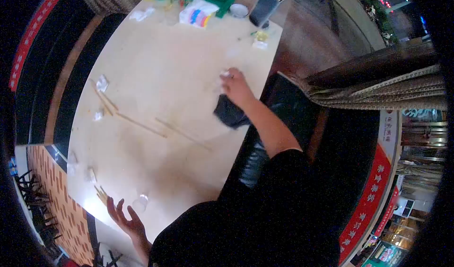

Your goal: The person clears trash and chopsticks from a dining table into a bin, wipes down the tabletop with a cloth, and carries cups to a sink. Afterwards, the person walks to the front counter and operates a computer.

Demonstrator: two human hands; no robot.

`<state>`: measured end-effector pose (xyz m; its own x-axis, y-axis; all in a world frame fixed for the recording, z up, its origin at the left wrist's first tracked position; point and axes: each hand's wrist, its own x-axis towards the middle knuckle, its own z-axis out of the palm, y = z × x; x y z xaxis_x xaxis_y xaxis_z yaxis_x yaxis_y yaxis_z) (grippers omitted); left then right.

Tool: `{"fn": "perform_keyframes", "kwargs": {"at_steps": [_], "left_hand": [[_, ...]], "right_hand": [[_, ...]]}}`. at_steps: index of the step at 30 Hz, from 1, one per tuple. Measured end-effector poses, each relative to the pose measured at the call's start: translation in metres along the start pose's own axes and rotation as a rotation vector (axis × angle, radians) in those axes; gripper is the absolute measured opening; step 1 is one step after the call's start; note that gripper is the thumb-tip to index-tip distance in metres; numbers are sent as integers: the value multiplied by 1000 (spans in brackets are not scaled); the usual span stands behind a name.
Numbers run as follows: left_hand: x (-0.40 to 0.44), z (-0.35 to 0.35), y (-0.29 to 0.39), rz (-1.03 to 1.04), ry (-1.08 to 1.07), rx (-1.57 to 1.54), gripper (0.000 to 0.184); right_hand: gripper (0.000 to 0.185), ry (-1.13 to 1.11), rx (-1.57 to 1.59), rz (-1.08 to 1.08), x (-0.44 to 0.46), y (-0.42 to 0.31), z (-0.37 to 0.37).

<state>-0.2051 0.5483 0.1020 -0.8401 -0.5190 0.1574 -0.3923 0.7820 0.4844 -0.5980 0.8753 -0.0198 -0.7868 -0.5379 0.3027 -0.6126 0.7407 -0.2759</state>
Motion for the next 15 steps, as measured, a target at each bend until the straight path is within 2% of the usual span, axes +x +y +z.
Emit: {"fn": "perform_keyframes", "kwargs": {"at_steps": [1, 2, 9, 11, 12, 15], "left_hand": [[13, 7, 16, 6, 1, -9, 31], [25, 15, 33, 13, -34, -26, 31], [86, 52, 110, 96, -131, -162, 26], [98, 61, 125, 118, -155, -152, 28], [106, 65, 133, 146, -166, -138, 29], [130, 90, 147, 146, -239, -198, 33]], "right_hand": [[32, -66, -112, -108, 1, -1, -12], [32, -64, -122, -106, -1, 2, -16], [32, -114, 206, 60, -3, 21, -3], [33, -328, 467, 460, 5, 20, 2], [33, -342, 487, 428, 10, 19, 1], [30, -7, 311, 81, 23, 25, -12]]}}
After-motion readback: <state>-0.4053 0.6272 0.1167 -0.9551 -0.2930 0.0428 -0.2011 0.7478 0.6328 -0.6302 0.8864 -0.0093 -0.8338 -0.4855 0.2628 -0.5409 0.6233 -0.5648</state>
